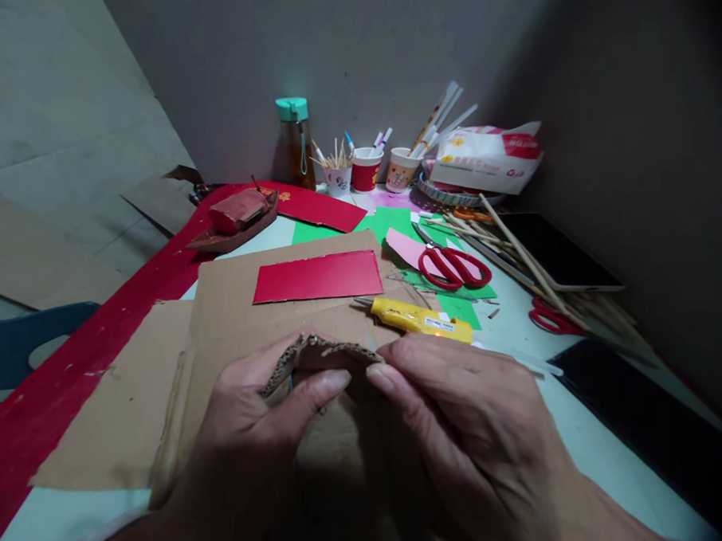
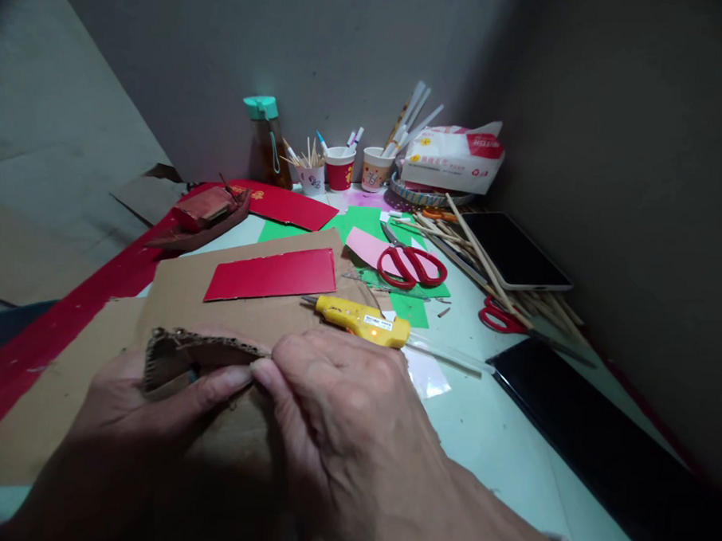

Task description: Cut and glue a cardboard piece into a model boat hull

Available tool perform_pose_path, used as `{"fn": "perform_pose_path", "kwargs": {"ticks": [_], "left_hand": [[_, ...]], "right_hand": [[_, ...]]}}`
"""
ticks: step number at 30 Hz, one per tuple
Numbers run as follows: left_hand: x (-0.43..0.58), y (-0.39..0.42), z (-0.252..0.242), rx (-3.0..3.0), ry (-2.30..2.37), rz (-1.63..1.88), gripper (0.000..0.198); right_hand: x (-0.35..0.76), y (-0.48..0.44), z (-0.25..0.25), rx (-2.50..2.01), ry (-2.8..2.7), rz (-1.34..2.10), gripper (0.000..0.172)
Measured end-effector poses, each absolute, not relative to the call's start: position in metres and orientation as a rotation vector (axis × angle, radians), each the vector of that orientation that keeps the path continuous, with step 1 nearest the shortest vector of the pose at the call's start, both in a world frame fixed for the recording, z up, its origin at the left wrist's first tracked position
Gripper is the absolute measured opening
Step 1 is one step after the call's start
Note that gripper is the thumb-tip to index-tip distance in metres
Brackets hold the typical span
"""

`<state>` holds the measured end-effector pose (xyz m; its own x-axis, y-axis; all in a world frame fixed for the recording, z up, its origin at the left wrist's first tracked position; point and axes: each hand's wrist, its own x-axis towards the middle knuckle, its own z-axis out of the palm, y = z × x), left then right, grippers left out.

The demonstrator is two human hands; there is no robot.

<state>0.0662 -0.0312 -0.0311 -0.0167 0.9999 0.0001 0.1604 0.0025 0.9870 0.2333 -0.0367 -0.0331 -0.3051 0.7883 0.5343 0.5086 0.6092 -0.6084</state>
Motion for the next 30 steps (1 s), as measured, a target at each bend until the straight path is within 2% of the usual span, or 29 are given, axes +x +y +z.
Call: {"fn": "perform_pose_path", "kwargs": {"ticks": [10, 13, 17, 22, 27, 30], "left_hand": [[0.0599, -0.0255, -0.0319, 1.391, 1.272, 1.068, 0.013], [0.0620, -0.0270, -0.0300, 1.338, 1.335, 1.048, 0.008], [0.0670, -0.0313, -0.0256, 1.300, 1.445, 1.112, 0.011], [0.0678, -0.0336, -0.0257, 1.347, 1.509, 1.091, 0.013], [0.0665, -0.0332, -0.0283, 1.429, 1.466, 1.098, 0.008], [0.0682, -0.0344, -0.0252, 1.459, 1.388, 1.090, 0.013]], "right_hand": [[0.2355, -0.0354, -0.0332, -0.985, -2.020, 0.439, 0.035], [0.2372, -0.0346, -0.0339, -0.976, -2.048, 0.450, 0.033], [0.2376, -0.0344, -0.0326, -1.032, -2.075, 0.469, 0.030], [0.2362, -0.0354, -0.0316, -1.038, -2.125, 0.503, 0.011], [0.2382, -0.0379, -0.0327, -1.052, -2.109, 0.423, 0.020], [0.2387, -0.0380, -0.0312, -1.017, -2.074, 0.481, 0.022]]}}
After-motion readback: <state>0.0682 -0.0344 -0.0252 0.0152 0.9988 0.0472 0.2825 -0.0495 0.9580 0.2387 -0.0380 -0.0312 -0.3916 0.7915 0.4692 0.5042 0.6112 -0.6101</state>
